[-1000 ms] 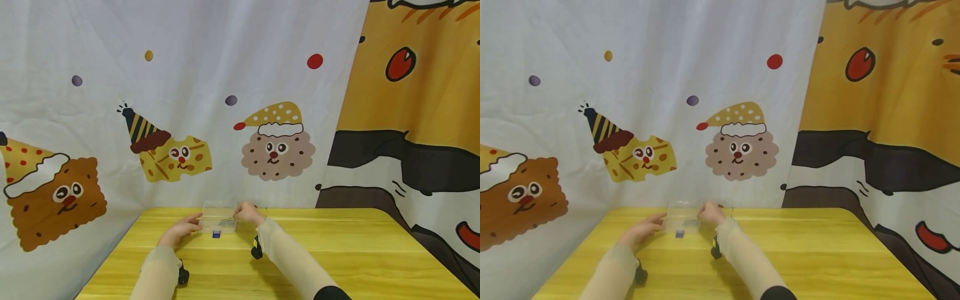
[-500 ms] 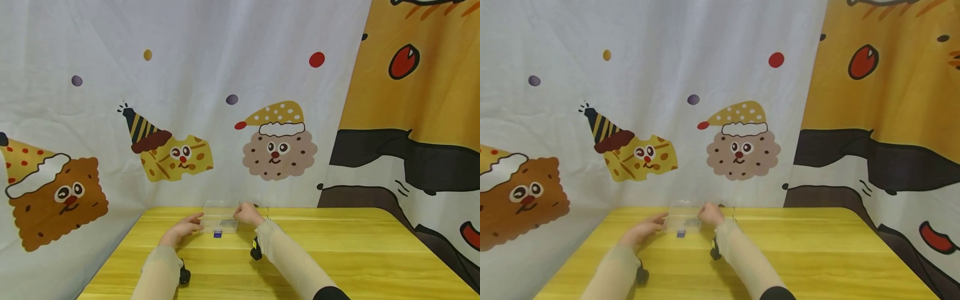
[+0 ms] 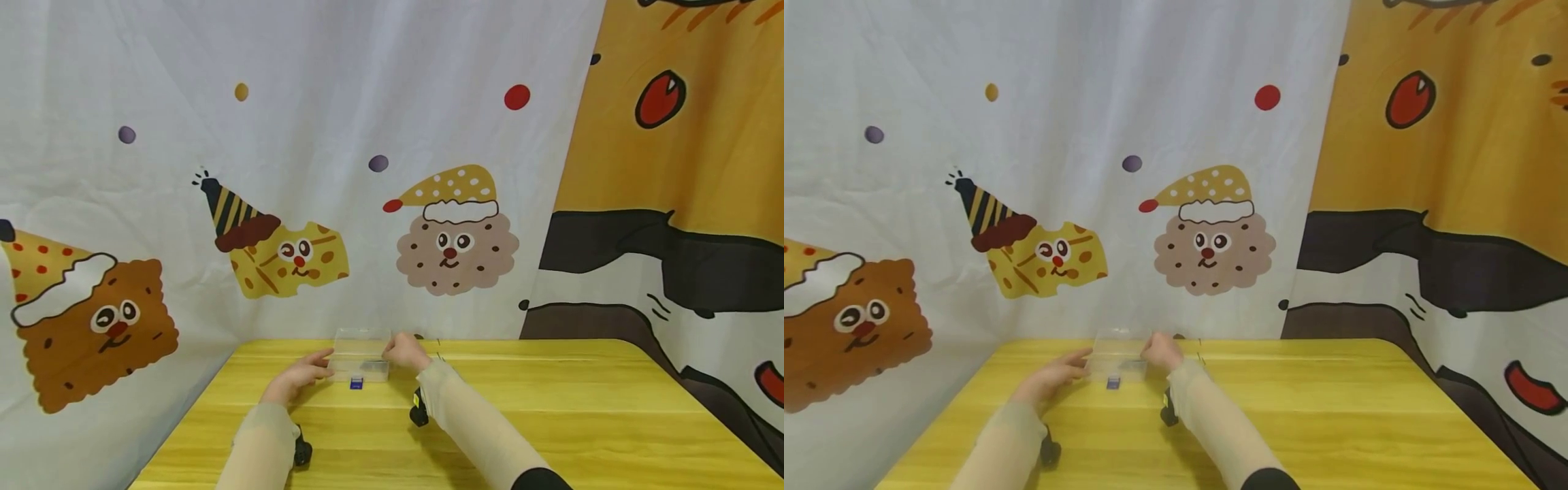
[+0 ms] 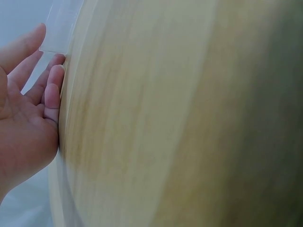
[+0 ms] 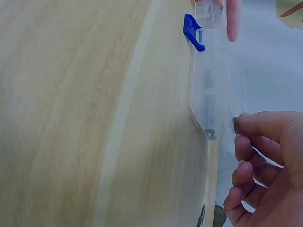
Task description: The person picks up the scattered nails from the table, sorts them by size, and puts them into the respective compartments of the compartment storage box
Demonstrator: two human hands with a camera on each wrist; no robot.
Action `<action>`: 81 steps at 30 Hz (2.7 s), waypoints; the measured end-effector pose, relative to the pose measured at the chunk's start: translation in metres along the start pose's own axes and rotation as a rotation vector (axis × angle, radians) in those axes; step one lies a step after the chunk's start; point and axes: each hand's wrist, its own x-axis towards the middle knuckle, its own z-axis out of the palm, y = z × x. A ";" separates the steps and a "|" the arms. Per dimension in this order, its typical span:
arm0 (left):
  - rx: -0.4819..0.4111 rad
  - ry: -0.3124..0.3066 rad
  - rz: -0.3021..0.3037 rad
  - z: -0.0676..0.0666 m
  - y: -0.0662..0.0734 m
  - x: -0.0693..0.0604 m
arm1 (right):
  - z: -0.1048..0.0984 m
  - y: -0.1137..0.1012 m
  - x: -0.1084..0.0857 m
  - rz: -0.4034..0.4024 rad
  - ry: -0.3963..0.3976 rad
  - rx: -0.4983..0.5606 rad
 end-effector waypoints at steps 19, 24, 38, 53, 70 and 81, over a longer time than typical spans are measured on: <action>0.012 -0.045 -0.008 -0.003 -0.004 0.003 | -0.063 0.026 -0.033 0.010 0.098 0.040; 0.010 -0.025 -0.010 -0.002 -0.005 0.002 | -0.067 0.037 -0.045 0.033 0.105 0.060; -0.001 -0.015 -0.002 0.000 -0.003 0.001 | -0.055 0.062 -0.072 0.142 0.216 0.049; -0.003 -0.012 -0.012 0.002 0.002 -0.002 | -0.049 0.065 -0.070 0.132 0.219 -0.031; -0.003 -0.018 -0.018 0.000 -0.002 0.003 | -0.054 0.074 -0.064 0.117 0.188 0.039; -0.007 0.000 -0.009 0.000 -0.002 0.000 | -0.081 0.062 -0.062 0.112 0.134 0.148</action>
